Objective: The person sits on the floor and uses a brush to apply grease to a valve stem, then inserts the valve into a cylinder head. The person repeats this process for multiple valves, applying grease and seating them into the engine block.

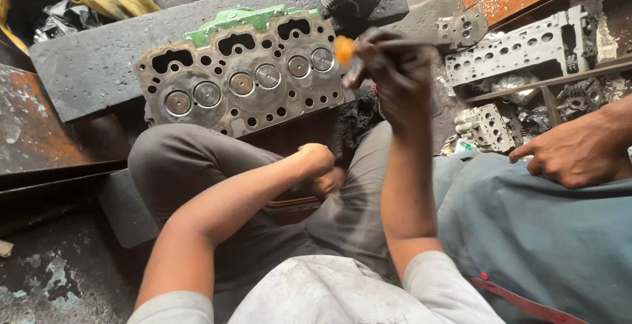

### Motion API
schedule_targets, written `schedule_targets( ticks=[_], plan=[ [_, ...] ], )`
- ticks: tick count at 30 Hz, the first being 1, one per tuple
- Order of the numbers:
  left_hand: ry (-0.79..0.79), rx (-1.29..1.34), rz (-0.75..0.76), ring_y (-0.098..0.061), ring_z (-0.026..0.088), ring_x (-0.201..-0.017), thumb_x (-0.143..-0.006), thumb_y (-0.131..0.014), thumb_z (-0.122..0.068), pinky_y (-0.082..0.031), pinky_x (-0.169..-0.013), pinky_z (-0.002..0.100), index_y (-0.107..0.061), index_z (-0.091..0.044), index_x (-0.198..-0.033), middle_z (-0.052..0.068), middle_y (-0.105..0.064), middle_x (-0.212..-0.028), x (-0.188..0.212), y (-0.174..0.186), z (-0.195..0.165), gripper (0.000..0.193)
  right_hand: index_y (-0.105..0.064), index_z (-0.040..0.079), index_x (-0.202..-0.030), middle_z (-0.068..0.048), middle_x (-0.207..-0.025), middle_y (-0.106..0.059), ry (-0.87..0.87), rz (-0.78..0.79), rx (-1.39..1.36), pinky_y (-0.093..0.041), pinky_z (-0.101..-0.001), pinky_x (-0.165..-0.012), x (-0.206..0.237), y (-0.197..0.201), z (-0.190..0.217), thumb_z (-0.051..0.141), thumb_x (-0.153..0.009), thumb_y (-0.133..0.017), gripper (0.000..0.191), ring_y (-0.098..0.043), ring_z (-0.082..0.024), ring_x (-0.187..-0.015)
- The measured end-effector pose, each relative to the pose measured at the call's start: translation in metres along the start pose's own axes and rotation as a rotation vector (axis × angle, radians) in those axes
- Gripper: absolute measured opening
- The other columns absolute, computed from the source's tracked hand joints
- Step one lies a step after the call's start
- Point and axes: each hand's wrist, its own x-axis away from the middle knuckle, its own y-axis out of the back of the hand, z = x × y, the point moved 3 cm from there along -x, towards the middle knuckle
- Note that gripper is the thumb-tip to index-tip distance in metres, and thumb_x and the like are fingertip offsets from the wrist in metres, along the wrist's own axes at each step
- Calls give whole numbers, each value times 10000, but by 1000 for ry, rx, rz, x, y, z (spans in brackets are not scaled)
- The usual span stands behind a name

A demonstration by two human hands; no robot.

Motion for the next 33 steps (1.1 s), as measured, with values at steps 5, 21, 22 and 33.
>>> schedule_targets(
  ticks=[5,21,22,33],
  plan=[
    [96,11,-69,-633,308,-1256,-880,-765,-241,-475,-988,549,-717,-167,-1278,91,-671,-1353,4,8,-8,408,-767,28,-1017,-137,-1018,-711,236,186,697,-609,-332,-777,-34,-18,-40,107,-941,-820,122,-714,-222,-901],
    [542,94,-1012,-703,386,-894,-915,-655,-187,-563,-735,532,-690,-38,-1068,213,-700,-1003,267,172,136,217,-753,42,-956,-136,-868,-765,-60,113,781,-593,-329,-709,-34,-22,-140,37,-825,-795,138,-777,-233,-788],
    [617,141,-1083,-689,404,-924,-969,-664,-216,-550,-761,540,-666,-23,-1117,233,-683,-1055,274,176,149,243,-753,46,-953,-127,-865,-769,-74,85,777,-596,-326,-709,-32,-23,-141,42,-828,-805,135,-779,-223,-784],
    [311,552,-1678,-679,383,-1081,-1034,-761,-254,-535,-931,480,-688,-14,-1179,188,-708,-1151,267,180,166,290,-736,26,-981,-114,-936,-778,28,-57,791,-597,-327,-774,-30,-30,-150,63,-858,-826,157,-778,-210,-855]
  ],
)
